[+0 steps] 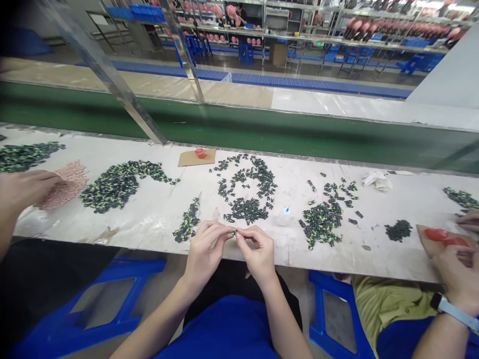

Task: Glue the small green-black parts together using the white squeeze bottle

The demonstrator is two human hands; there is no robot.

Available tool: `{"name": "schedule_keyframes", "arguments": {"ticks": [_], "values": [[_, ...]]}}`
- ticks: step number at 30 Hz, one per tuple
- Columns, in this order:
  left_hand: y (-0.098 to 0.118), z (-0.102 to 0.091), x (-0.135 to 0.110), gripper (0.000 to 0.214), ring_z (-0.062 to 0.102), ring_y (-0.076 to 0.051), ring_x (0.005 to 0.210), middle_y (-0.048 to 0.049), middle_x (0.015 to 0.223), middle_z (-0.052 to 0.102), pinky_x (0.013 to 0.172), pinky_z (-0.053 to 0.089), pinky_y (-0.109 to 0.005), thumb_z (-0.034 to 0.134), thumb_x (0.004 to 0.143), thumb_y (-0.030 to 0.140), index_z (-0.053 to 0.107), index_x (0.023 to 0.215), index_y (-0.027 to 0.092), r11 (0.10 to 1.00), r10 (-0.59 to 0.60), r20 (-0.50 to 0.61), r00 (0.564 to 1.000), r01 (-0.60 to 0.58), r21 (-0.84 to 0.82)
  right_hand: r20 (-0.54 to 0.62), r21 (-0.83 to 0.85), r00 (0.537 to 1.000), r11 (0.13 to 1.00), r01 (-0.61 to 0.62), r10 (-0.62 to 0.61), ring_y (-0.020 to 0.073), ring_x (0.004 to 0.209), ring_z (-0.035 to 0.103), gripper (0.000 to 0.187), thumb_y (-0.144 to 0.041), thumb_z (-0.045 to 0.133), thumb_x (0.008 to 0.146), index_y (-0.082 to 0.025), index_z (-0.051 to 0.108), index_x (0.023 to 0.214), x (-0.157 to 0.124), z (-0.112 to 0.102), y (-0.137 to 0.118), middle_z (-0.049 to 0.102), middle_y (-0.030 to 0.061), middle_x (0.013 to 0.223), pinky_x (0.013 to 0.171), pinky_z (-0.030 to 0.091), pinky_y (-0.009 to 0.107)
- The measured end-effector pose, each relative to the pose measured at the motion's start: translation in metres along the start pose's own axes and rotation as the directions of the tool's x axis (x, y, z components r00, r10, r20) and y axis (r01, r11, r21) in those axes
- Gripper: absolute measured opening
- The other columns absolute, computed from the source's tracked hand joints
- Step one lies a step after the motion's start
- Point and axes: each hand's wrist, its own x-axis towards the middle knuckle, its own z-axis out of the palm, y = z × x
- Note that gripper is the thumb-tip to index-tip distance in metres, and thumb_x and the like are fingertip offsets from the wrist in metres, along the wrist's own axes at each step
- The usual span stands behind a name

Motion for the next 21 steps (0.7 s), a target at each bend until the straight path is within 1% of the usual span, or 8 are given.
{"name": "schedule_keyframes", "arguments": {"ticks": [2, 6, 8, 11, 14, 17, 19, 21], "values": [[0.008, -0.001, -0.001, 0.023, 0.054, -0.018, 0.075, -0.0022, 0.074, 0.066, 0.065, 0.049, -0.029, 0.048, 0.089, 0.008, 0.066, 0.093, 0.021, 1.0, 0.001, -0.003, 1.0, -0.001, 0.023, -0.035, 0.028, 0.999, 1.0, -0.001, 0.002, 0.0161, 0.07, 0.066, 0.007, -0.026, 0.069, 0.076, -0.021, 0.071, 0.079, -0.005, 0.0, -0.001, 0.069, 0.003, 0.073, 0.066, 0.055, 0.029], [0.019, -0.003, -0.003, 0.023, 0.052, -0.018, 0.073, -0.0024, 0.072, 0.065, 0.065, 0.047, -0.028, 0.048, 0.09, 0.007, 0.066, 0.093, 0.021, 0.997, 0.042, 0.002, 0.999, -0.042, 0.071, -0.082, 0.096, 0.994, 0.994, -0.059, 0.067, 0.0156, 0.067, 0.067, 0.022, -0.029, 0.073, 0.072, -0.02, 0.068, 0.091, -0.012, -0.003, 0.003, 0.069, 0.0015, 0.071, 0.07, 0.058, 0.03], [0.021, -0.003, -0.005, 0.023, 0.051, -0.018, 0.073, -0.0029, 0.071, 0.064, 0.065, 0.046, -0.028, 0.048, 0.089, 0.006, 0.065, 0.093, 0.02, 0.993, 0.06, -0.004, 0.998, -0.06, 0.1, -0.088, 0.109, 0.993, 0.992, -0.069, 0.078, 0.0157, 0.068, 0.067, 0.025, -0.031, 0.073, 0.071, -0.02, 0.066, 0.093, -0.015, -0.004, 0.005, 0.068, 0.0014, 0.07, 0.072, 0.058, 0.031], [0.02, -0.001, -0.007, 0.023, 0.049, -0.018, 0.074, -0.0038, 0.071, 0.063, 0.065, 0.045, -0.028, 0.047, 0.089, 0.005, 0.065, 0.095, 0.018, 0.991, 0.068, -0.003, 0.998, -0.067, 0.12, -0.09, 0.103, 0.993, 0.993, -0.062, 0.072, 0.0155, 0.068, 0.067, 0.024, -0.031, 0.072, 0.073, -0.02, 0.066, 0.092, -0.016, -0.006, 0.01, 0.068, 0.0013, 0.071, 0.073, 0.057, 0.031], [0.016, 0.006, -0.01, 0.022, 0.05, -0.019, 0.075, -0.0046, 0.072, 0.063, 0.065, 0.046, -0.028, 0.047, 0.09, 0.006, 0.065, 0.096, 0.017, 0.993, 0.055, 0.022, 0.998, -0.057, 0.101, -0.075, 0.035, 0.997, 0.999, -0.033, 0.036, 0.0152, 0.069, 0.066, 0.019, -0.03, 0.07, 0.075, -0.021, 0.067, 0.091, -0.015, -0.01, 0.014, 0.067, 0.0017, 0.073, 0.071, 0.057, 0.029], [0.012, 0.017, -0.013, 0.021, 0.054, -0.019, 0.077, -0.0042, 0.075, 0.065, 0.068, 0.047, -0.03, 0.048, 0.091, 0.011, 0.065, 0.099, 0.019, 0.999, 0.036, 0.064, 0.997, -0.037, 0.019, -0.048, -0.071, 0.998, 0.997, 0.04, -0.043, 0.0148, 0.069, 0.065, 0.011, -0.028, 0.067, 0.078, -0.02, 0.069, 0.086, -0.012, -0.019, 0.017, 0.066, 0.0024, 0.075, 0.066, 0.056, 0.027], [0.01, 0.024, -0.013, 0.023, 0.058, -0.019, 0.081, -0.0035, 0.078, 0.067, 0.073, 0.048, -0.032, 0.051, 0.091, 0.016, 0.061, 0.11, 0.021, 0.999, -0.013, 0.116, 0.993, 0.018, -0.043, -0.034, -0.154, 0.996, 0.986, 0.071, -0.077, 0.0156, 0.069, 0.064, 0.011, -0.028, 0.066, 0.078, -0.02, 0.069, 0.085, -0.011, -0.03, 0.016, 0.066, 0.0032, 0.077, 0.064, 0.055, 0.028], [0.006, 0.026, -0.013, 0.037, 0.06, -0.021, 0.087, -0.0042, 0.087, 0.07, 0.08, 0.047, -0.036, 0.056, 0.088, 0.021, 0.052, 0.125, 0.022, 0.994, -0.08, 0.18, 0.981, 0.092, -0.059, -0.054, -0.275, 0.993, 0.958, 0.086, -0.105, 0.0173, 0.071, 0.064, 0.012, -0.03, 0.066, 0.079, -0.02, 0.068, 0.084, -0.01, -0.046, 0.015, 0.066, 0.0043, 0.078, 0.065, 0.055, 0.03]]}}
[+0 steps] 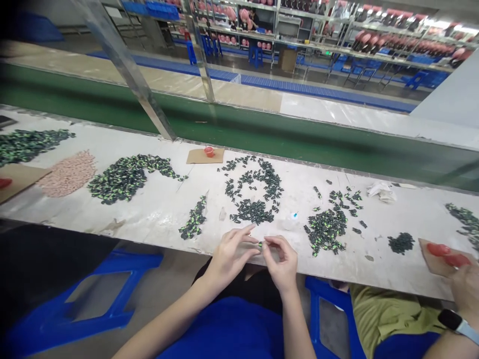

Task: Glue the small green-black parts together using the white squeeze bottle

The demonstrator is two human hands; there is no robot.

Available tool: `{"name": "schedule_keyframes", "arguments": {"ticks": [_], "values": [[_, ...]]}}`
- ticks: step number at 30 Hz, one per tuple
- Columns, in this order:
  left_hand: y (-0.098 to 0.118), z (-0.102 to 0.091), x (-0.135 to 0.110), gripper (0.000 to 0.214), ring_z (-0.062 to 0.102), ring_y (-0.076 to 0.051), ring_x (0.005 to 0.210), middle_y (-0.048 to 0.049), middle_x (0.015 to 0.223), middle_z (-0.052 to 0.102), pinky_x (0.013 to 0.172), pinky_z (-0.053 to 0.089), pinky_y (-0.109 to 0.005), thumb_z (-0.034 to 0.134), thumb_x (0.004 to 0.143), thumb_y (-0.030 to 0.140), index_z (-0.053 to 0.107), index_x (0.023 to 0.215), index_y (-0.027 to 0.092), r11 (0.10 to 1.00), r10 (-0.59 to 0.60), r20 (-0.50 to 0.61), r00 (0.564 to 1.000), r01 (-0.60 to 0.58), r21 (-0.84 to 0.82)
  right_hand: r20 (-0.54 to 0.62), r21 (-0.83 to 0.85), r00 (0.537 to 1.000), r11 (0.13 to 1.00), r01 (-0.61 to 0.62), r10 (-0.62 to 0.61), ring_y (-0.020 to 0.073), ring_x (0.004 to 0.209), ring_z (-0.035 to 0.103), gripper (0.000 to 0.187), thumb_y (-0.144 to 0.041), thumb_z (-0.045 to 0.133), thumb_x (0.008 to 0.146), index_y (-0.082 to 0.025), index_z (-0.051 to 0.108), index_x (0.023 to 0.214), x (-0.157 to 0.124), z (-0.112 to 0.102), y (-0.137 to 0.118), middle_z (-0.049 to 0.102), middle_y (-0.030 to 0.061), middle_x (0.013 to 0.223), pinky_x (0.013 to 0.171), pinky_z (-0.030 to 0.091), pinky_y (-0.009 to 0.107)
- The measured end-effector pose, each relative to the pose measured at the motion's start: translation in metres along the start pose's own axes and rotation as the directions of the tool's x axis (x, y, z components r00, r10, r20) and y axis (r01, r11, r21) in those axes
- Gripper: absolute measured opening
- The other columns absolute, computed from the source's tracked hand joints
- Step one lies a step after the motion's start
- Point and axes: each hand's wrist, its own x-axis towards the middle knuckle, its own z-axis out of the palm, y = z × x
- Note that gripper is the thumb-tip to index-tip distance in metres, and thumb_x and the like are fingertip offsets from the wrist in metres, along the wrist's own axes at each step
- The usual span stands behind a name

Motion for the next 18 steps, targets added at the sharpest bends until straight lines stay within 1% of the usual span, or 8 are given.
{"name": "schedule_keyframes", "arguments": {"ticks": [2, 3, 6, 8, 10, 13, 16, 18], "values": [[-0.01, -0.005, 0.001, 0.047, 0.06, -0.023, 0.096, -0.0064, 0.096, 0.07, 0.085, 0.045, -0.041, 0.061, 0.085, 0.025, 0.047, 0.13, 0.021, 0.997, -0.065, 0.023, 0.998, 0.064, 0.048, -0.081, -0.173, 0.995, 0.984, 0.036, -0.051, 0.0189, 0.073, 0.063, 0.013, -0.032, 0.064, 0.08, -0.019, 0.067, 0.079, 0.003, -0.02, 0.003, 0.066, 0.0055, 0.077, 0.067, 0.054, 0.033], [-0.017, -0.01, 0.001, 0.045, 0.059, -0.025, 0.1, -0.0074, 0.101, 0.07, 0.086, 0.043, -0.043, 0.061, 0.084, 0.025, 0.049, 0.128, 0.022, 0.991, -0.091, 0.009, 0.996, 0.09, 0.097, -0.14, -0.269, 0.986, 0.962, 0.05, -0.091, 0.0192, 0.072, 0.062, 0.014, -0.033, 0.063, 0.08, -0.019, 0.066, 0.078, 0.005, -0.031, 0.005, 0.066, 0.0057, 0.077, 0.067, 0.053, 0.034], [-0.046, -0.031, -0.001, 0.022, 0.055, -0.031, 0.106, -0.0095, 0.106, 0.069, 0.089, 0.036, -0.05, 0.057, 0.086, 0.021, 0.064, 0.107, 0.022, 0.934, -0.162, -0.137, 0.977, 0.197, 0.299, -0.281, -0.535, 0.933, 0.844, 0.041, -0.224, 0.0199, 0.07, 0.06, 0.02, -0.038, 0.062, 0.081, -0.018, 0.066, 0.081, 0.012, -0.06, 0.011, 0.065, 0.0077, 0.08, 0.07, 0.052, 0.038], [-0.065, -0.047, -0.002, 0.016, 0.054, -0.033, 0.103, -0.0109, 0.099, 0.07, 0.085, 0.036, -0.049, 0.054, 0.085, 0.018, 0.067, 0.093, 0.021, 0.887, -0.167, -0.185, 0.968, 0.23, 0.4, -0.316, -0.654, 0.899, 0.756, 0.024, -0.302, 0.0248, 0.083, 0.06, 0.03, -0.044, 0.063, 0.079, -0.017, 0.066, 0.092, 0.019, -0.071, 0.015, 0.064, 0.0117, 0.09, 0.079, 0.05, 0.044], [-0.079, -0.061, -0.002, 0.018, 0.057, -0.03, 0.091, -0.0098, 0.088, 0.069, 0.079, 0.038, -0.044, 0.051, 0.084, 0.013, 0.068, 0.084, 0.021, 0.858, -0.178, -0.135, 0.975, 0.221, 0.464, -0.291, -0.727, 0.887, 0.685, 0.038, -0.358, 0.0312, 0.101, 0.054, 0.045, -0.052, 0.064, 0.077, -0.016, 0.064, 0.102, 0.027, -0.074, 0.02, 0.062, 0.0146, 0.099, 0.09, 0.043, 0.051], [-0.088, -0.072, 0.002, 0.026, 0.058, -0.024, 0.075, -0.008, 0.081, 0.066, 0.069, 0.04, -0.036, 0.045, 0.079, 0.006, 0.066, 0.076, 0.02, 0.86, -0.205, 0.016, 0.979, 0.173, 0.48, -0.172, -0.769, 0.918, 0.632, 0.101, -0.357, 0.0364, 0.119, 0.04, 0.058, -0.064, 0.06, 0.074, -0.017, 0.062, 0.108, 0.041, -0.063, 0.027, 0.06, 0.0153, 0.104, 0.097, 0.034, 0.056], [-0.089, -0.075, 0.009, 0.032, 0.056, -0.021, 0.069, -0.0067, 0.077, 0.062, 0.063, 0.041, -0.032, 0.04, 0.072, 0.0, 0.065, 0.071, 0.019, 0.887, -0.212, 0.11, 0.971, 0.143, 0.439, -0.062, -0.764, 0.962, 0.633, 0.126, -0.267, 0.0386, 0.126, 0.03, 0.055, -0.067, 0.054, 0.076, -0.019, 0.062, 0.103, 0.054, -0.047, 0.031, 0.06, 0.0147, 0.109, 0.099, 0.031, 0.058], [-0.089, -0.077, 0.012, 0.03, 0.056, -0.02, 0.068, -0.0054, 0.074, 0.06, 0.062, 0.043, -0.03, 0.04, 0.066, 0.0, 0.064, 0.068, 0.019, 0.919, -0.23, 0.089, 0.969, 0.186, 0.349, -0.021, -0.737, 0.979, 0.665, 0.121, -0.201, 0.0391, 0.128, 0.028, 0.05, -0.065, 0.052, 0.078, -0.02, 0.062, 0.096, 0.058, -0.04, 0.03, 0.062, 0.0142, 0.109, 0.1, 0.028, 0.059]]}}
